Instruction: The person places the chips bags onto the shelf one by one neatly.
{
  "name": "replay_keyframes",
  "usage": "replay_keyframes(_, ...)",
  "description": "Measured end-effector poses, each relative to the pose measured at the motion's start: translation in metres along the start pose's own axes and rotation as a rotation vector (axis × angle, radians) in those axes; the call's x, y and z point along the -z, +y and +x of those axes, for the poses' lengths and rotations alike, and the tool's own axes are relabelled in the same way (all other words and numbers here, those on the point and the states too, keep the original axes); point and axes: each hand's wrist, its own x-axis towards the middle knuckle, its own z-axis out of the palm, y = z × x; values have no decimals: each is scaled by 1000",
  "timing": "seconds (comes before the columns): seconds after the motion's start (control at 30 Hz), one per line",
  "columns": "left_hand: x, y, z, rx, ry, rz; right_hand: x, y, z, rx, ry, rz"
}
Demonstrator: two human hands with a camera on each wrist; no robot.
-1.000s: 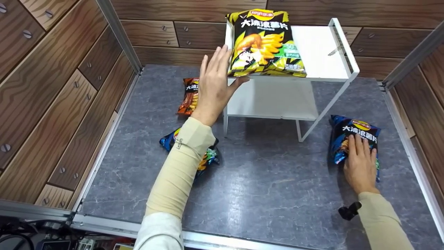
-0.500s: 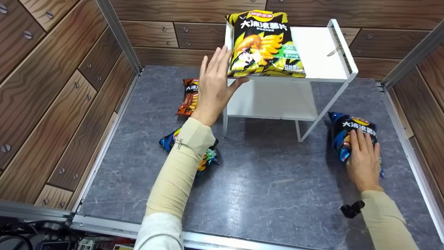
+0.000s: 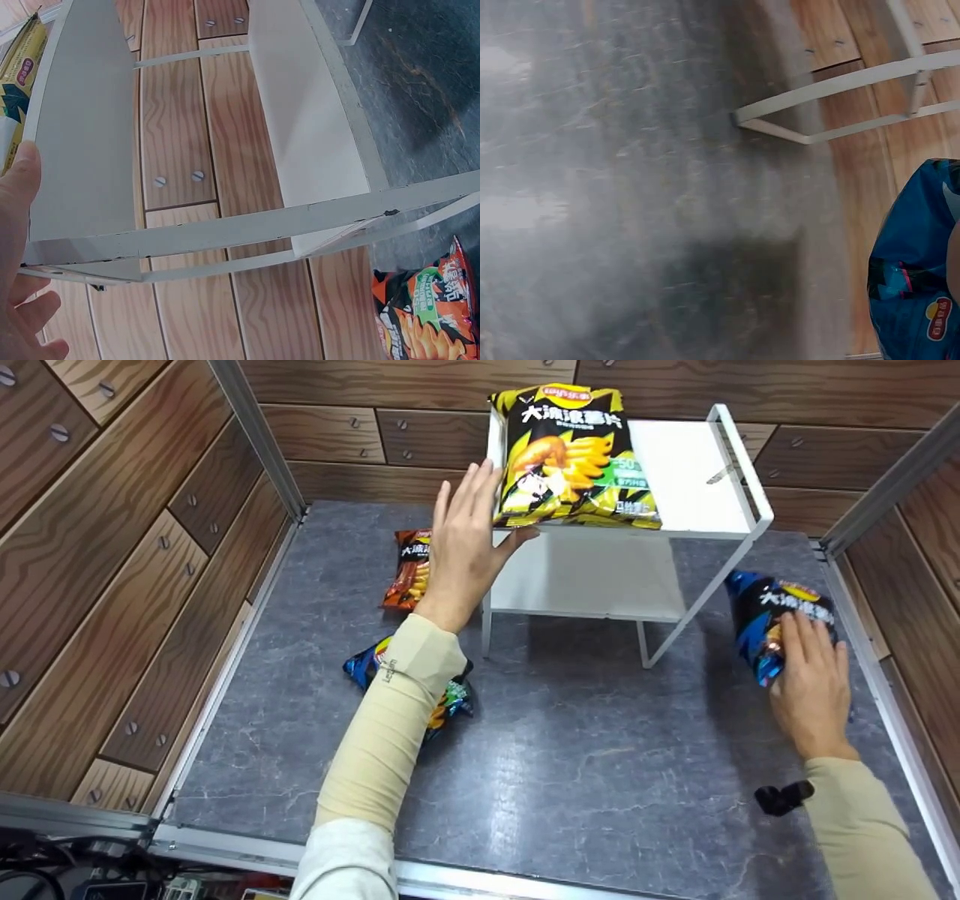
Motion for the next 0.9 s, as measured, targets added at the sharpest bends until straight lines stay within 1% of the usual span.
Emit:
replay_keyframes(0.23, 0, 1, 1, -2, 14, -2, 35, -8, 27, -4, 71, -7)
replay_keyframes(0.4, -1, 0, 0, 1, 14, 5, 58, -16, 47, -6, 99, -21)
replay_keyframes(0.73, -1, 0, 0, 4, 15, -7, 93, -35, 81, 41, 177, -31)
replay_keyframes(0.9, -1, 0, 0, -4, 23, -2, 111, -47, 96, 69, 223, -6)
